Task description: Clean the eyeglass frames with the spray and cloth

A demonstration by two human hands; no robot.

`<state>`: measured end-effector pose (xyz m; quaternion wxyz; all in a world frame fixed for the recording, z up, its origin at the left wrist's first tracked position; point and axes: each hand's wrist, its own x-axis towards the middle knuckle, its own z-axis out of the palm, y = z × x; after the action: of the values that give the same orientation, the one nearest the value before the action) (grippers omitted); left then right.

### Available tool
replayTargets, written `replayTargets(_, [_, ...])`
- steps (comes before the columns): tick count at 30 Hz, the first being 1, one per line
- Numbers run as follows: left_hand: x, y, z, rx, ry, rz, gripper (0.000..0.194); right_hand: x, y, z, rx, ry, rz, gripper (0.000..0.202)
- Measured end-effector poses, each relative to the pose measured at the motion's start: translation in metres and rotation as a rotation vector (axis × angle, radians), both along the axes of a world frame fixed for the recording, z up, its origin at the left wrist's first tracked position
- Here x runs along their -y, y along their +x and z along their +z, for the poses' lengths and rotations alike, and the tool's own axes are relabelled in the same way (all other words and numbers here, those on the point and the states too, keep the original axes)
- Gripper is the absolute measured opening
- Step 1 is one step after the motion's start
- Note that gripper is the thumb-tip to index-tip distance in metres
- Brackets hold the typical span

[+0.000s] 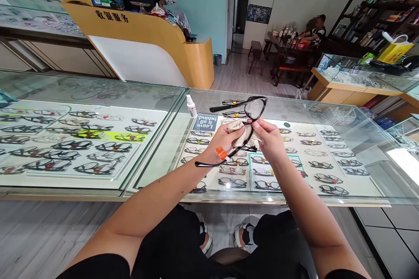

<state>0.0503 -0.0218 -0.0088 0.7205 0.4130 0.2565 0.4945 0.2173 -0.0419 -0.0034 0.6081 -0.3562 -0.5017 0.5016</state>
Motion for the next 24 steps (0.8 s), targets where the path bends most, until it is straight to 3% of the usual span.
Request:
replayTargets(9, [0.001,-0.003,0.015,0.018,-0.065,-0.056,0.056,0.0,-0.005,-0.006,0.069,-0.02,0.064,0.035])
replayTargets(18, [0.0,-0.006,0.012,-0.072,0.006,-0.113,0.058,0.004,-0.005,0.002,-0.085,-0.086,0.061,0.03])
replayTargets(24, [0.005,-0.011,0.019,-0.116,-0.022,-0.213,0.052,0.005,-0.002,0.011,-0.176,-0.215,0.054,0.036])
